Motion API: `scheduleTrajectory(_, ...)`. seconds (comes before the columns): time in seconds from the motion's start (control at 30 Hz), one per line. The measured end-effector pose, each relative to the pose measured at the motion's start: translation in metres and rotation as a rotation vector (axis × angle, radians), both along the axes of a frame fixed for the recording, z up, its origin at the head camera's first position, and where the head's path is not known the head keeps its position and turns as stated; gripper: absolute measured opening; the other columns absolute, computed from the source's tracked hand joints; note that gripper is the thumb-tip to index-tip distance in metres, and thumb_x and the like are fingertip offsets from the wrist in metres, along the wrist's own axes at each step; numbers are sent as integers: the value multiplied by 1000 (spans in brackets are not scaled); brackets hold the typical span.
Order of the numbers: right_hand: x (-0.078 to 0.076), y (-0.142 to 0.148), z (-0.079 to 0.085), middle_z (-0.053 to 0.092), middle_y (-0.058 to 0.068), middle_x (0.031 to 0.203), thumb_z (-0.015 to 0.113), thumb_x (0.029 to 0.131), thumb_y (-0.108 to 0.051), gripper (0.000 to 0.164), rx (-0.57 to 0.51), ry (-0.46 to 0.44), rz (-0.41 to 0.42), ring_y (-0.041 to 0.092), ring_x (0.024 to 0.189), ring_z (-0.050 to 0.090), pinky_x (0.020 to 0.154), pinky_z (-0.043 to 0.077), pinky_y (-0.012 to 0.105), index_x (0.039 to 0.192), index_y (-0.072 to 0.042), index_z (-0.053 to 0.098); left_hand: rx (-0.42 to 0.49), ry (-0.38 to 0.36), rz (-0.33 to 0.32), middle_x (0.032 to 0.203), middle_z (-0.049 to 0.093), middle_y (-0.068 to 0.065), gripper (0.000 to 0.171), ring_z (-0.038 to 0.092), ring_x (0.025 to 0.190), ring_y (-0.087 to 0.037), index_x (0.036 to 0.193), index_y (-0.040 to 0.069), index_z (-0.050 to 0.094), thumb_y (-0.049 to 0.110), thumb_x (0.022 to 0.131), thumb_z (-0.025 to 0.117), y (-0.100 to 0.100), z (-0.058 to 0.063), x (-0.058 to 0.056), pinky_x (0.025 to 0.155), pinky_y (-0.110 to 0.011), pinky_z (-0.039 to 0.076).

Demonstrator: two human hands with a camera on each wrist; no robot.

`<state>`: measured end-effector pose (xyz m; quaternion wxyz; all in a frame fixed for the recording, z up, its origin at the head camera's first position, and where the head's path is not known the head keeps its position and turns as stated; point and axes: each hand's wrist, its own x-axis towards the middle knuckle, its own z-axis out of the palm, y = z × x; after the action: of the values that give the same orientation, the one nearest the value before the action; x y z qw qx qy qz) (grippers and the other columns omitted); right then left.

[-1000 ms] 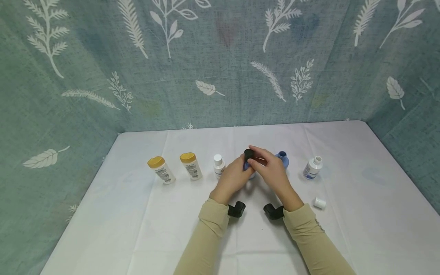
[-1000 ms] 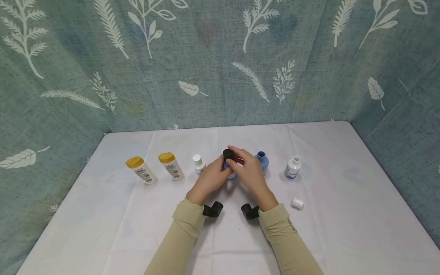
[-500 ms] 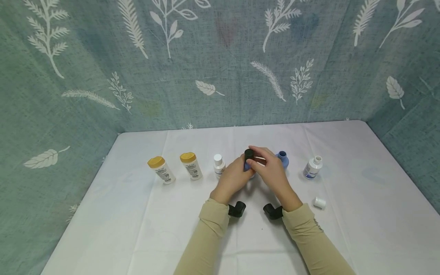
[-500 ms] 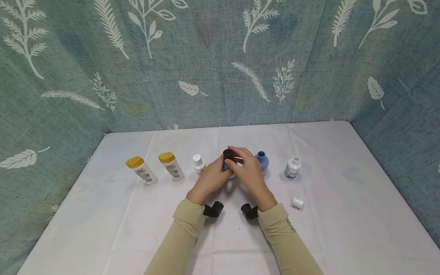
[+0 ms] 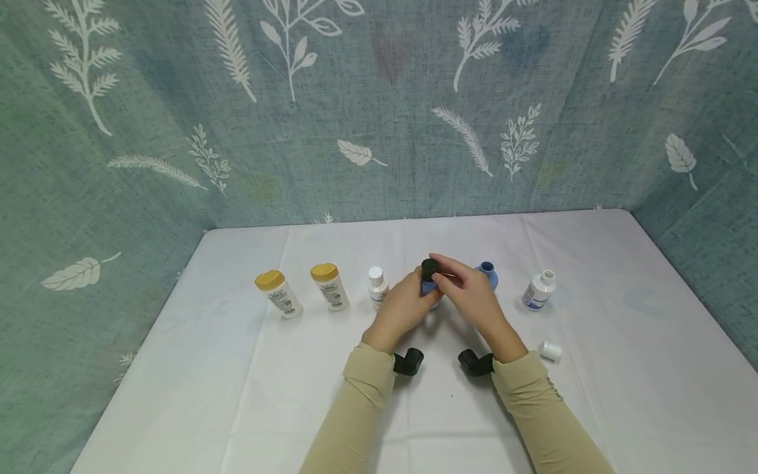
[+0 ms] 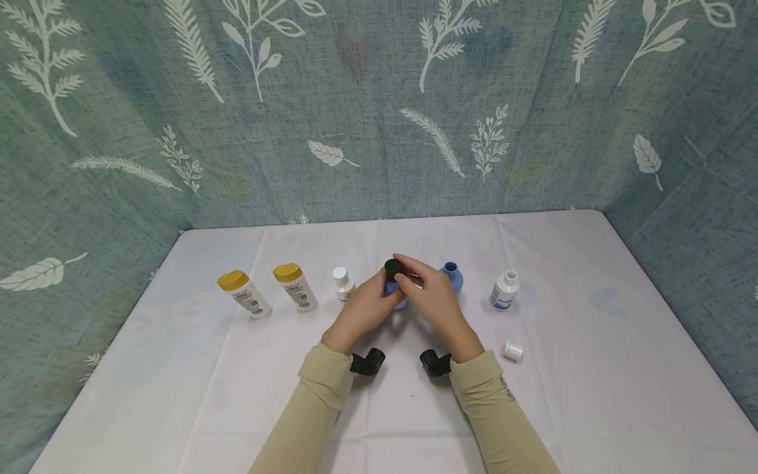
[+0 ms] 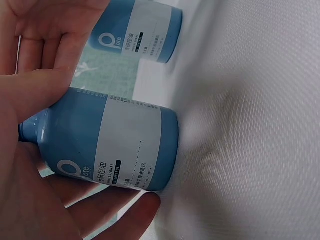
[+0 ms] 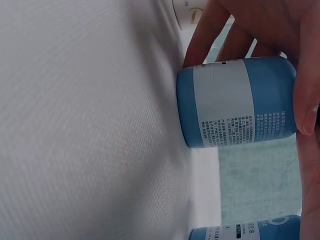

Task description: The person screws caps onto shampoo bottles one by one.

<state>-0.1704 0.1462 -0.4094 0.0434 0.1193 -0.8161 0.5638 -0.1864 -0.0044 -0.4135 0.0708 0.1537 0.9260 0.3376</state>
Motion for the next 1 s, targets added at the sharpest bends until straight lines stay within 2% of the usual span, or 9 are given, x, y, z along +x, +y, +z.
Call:
scheduleTrajectory(0.17,1,-2,5,59,7,124,59,90,-28,40,-5,-15,-6,18,107,60,88,49,33,129,-22,53,5,5,7,119,60,-6,43,59,105,-23,121,13,50,41,89,53,0,1,0,88,-41,46)
scheduleTrajectory(0.4,15,-8,29,57,15,124,59,90,-15,41,-6,-7,5,24,111,57,91,47,34,130,-8,52,15,2,7,120,60,-5,44,58,108,-23,123,14,50,43,89,52,0,-1,1,88,-41,46)
scheduleTrajectory(0.8,16,-12,30,56,11,124,61,89,-15,40,-30,35,-19,23,114,54,93,46,32,127,-5,54,25,4,-4,123,59,-5,47,57,111,-23,129,15,47,39,90,52,-1,-2,1,91,-42,46)
scheduleTrajectory(1.0,17,-14,31,56,11,120,62,88,-13,41,-9,56,-38,25,110,56,93,46,37,127,-5,54,17,0,0,120,60,-7,45,58,108,-23,126,14,49,39,89,54,-1,-1,1,88,-41,47)
